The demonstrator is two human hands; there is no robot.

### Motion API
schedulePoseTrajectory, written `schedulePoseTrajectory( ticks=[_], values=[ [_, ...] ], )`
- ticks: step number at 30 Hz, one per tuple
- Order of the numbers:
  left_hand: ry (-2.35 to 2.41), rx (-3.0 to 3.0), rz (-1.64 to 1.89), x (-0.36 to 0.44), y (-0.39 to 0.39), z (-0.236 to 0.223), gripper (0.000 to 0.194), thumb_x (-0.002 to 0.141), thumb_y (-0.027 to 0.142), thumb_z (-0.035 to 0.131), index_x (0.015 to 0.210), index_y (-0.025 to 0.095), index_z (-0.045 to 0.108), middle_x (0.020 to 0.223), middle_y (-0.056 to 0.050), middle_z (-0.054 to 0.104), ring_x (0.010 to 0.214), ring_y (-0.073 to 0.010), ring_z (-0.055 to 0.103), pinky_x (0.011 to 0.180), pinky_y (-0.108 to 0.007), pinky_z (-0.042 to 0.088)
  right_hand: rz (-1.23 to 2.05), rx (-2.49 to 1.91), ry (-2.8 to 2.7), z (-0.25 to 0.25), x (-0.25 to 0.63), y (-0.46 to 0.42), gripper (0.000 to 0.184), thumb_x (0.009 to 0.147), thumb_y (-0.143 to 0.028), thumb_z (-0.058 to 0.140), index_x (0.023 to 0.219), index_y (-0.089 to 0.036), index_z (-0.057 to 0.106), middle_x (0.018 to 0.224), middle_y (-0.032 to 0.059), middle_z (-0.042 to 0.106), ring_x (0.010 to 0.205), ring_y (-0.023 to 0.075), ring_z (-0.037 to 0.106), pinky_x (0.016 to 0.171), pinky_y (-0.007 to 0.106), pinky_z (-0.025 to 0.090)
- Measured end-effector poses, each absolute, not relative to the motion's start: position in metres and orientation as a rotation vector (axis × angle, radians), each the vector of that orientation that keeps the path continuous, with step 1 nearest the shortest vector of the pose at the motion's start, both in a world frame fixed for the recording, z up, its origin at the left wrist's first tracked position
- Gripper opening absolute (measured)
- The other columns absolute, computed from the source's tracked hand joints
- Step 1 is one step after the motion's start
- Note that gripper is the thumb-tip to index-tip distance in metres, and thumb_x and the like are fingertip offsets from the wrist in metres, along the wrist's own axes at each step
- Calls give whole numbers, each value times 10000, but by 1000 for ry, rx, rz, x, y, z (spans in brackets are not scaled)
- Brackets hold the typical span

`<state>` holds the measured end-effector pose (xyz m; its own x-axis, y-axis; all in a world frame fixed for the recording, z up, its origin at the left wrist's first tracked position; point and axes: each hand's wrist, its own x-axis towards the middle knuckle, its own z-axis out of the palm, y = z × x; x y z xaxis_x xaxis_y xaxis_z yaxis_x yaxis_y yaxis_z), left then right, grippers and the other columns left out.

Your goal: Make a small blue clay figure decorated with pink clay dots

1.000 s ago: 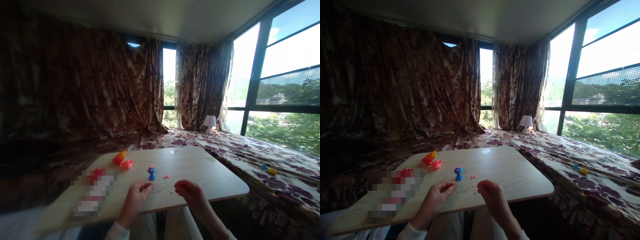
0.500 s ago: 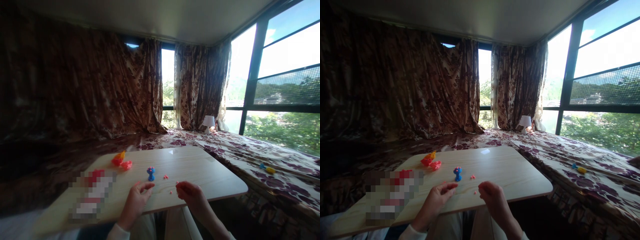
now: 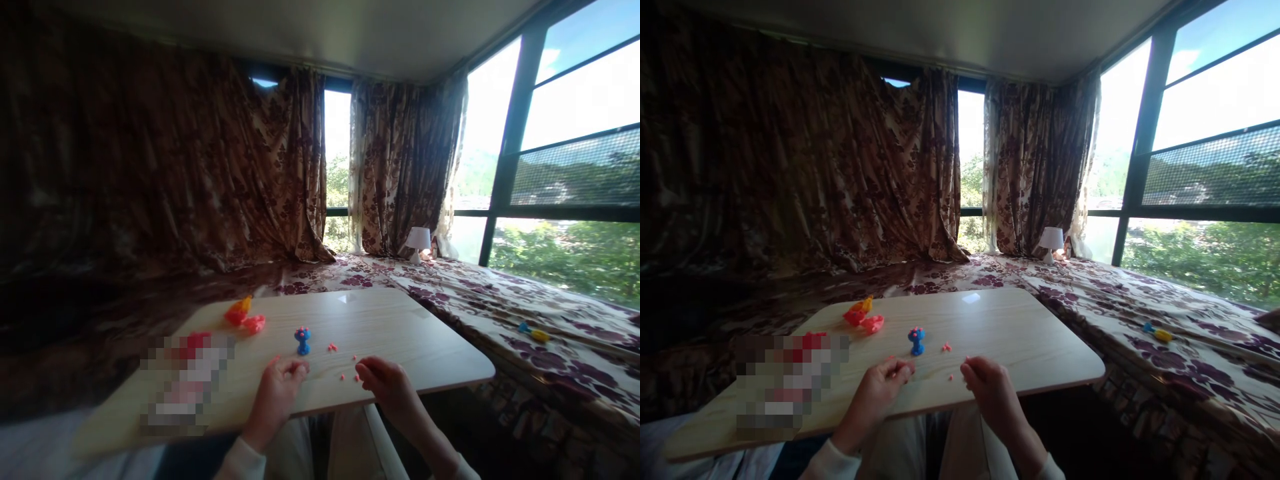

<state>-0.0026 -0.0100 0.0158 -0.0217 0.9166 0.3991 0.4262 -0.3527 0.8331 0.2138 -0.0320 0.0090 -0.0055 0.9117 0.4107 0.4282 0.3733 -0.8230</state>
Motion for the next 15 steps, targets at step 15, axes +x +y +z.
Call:
schedulePoseTrajectory(
  ticks=[15],
  values=[
    [1581, 2302, 1191, 23, -6, 9, 139, 721, 116, 552, 620, 166, 633, 720, -42, 612, 806, -187, 566, 748, -328, 472, 195, -1545, -1883, 10, 230, -23, 231, 810, -191, 445, 764, -192, 672, 744, 22, 630, 675, 155, 581, 647, 252, 406]
  ],
)
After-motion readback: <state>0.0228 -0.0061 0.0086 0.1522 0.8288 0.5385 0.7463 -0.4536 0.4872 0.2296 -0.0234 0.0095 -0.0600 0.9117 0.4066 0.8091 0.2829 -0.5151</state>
